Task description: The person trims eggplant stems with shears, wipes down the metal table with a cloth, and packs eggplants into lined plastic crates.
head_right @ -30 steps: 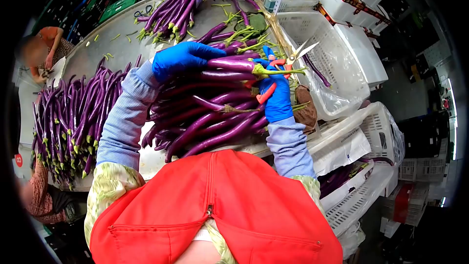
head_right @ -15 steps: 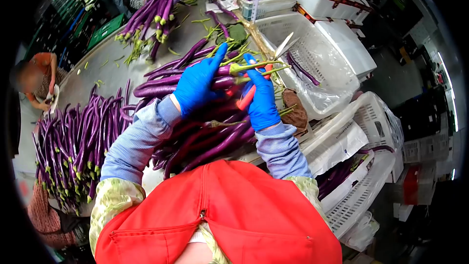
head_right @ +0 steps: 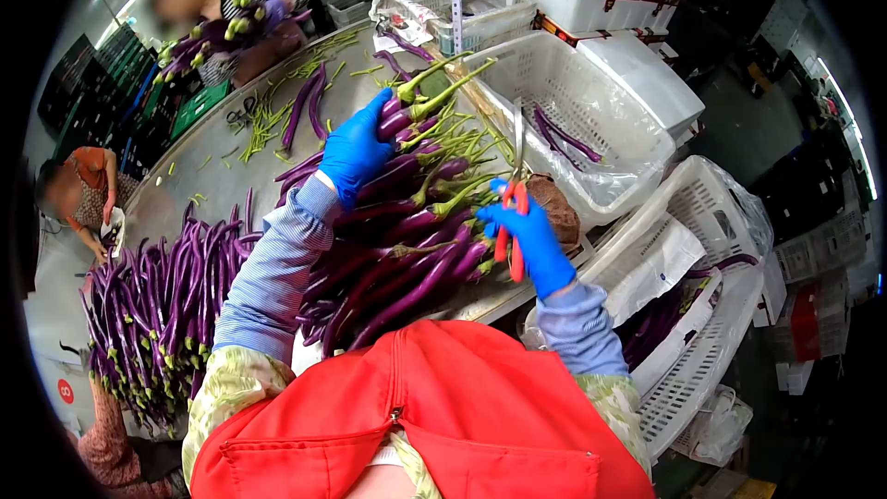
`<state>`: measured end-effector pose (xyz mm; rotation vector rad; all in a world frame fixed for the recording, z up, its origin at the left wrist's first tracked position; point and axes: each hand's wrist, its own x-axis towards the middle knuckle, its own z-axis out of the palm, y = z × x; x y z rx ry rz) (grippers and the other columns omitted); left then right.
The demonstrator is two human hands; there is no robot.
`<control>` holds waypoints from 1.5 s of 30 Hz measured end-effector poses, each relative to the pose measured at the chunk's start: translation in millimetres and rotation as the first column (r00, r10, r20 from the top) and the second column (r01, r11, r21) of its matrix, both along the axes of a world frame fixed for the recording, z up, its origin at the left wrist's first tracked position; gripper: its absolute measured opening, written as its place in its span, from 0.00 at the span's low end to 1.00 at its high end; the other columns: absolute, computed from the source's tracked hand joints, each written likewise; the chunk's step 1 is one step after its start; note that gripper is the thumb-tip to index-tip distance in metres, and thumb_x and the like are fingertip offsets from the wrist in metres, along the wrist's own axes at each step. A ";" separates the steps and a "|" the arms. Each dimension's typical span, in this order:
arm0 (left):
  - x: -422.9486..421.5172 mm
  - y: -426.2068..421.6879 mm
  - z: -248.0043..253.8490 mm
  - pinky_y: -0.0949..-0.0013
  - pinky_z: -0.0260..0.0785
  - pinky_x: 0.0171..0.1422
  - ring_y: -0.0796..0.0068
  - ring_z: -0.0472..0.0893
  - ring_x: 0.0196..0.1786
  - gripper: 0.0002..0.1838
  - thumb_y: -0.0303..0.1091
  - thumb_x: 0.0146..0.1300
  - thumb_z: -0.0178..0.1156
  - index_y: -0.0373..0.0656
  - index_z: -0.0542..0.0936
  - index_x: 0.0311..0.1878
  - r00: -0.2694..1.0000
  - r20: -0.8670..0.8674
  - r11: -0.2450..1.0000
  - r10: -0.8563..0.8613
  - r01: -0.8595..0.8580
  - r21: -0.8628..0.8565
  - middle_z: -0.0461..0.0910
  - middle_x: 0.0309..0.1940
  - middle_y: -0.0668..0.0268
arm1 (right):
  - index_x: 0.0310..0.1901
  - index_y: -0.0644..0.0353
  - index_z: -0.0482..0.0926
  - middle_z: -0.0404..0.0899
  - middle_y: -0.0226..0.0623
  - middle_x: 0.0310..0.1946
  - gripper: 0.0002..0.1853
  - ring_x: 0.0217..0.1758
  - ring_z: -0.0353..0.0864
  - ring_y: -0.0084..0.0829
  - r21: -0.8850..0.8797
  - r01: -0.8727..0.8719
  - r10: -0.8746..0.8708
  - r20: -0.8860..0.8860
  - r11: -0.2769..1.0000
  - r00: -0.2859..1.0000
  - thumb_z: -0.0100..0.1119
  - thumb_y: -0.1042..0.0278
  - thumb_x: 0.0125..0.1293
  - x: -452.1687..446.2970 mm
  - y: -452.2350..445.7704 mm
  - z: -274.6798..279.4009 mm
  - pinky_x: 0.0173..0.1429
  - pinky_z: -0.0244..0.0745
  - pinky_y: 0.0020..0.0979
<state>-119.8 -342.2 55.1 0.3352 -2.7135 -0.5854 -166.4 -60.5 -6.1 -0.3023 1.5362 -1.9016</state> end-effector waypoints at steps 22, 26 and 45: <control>2.0 46.5 -27.6 0.52 0.72 0.39 0.50 0.81 0.38 0.29 0.30 0.52 0.60 0.46 0.72 0.61 0.972 0.005 0.947 -0.237 0.232 -0.220 0.80 0.35 0.54 | 0.59 0.63 0.72 0.80 0.34 0.36 0.22 0.29 0.76 0.20 0.316 -0.105 0.182 -0.224 0.943 0.957 0.53 0.66 0.63 -2.0 17.7 -12.6 0.33 0.73 0.24; 0.0 47.8 -36.2 0.52 0.73 0.39 0.50 0.81 0.38 0.28 0.28 0.50 0.60 0.44 0.73 0.59 0.967 -0.016 0.936 -0.254 0.242 -0.255 0.81 0.35 0.53 | 0.55 0.62 0.74 0.78 0.32 0.30 0.19 0.27 0.76 0.19 0.306 -0.138 0.193 -0.159 0.942 0.968 0.54 0.65 0.65 1.3 20.0 -10.5 0.28 0.71 0.22; 138.2 13.7 57.0 0.56 0.72 0.54 0.71 0.76 0.34 0.14 0.36 0.56 0.57 0.46 0.75 0.45 0.569 -0.209 0.427 -0.795 0.281 -0.860 0.72 0.27 0.72 | 0.66 0.67 0.64 0.76 0.33 0.38 0.29 0.38 0.74 0.23 0.107 -0.163 0.181 -0.196 0.981 0.964 0.57 0.69 0.64 8.7 1.9 -10.5 0.46 0.70 0.26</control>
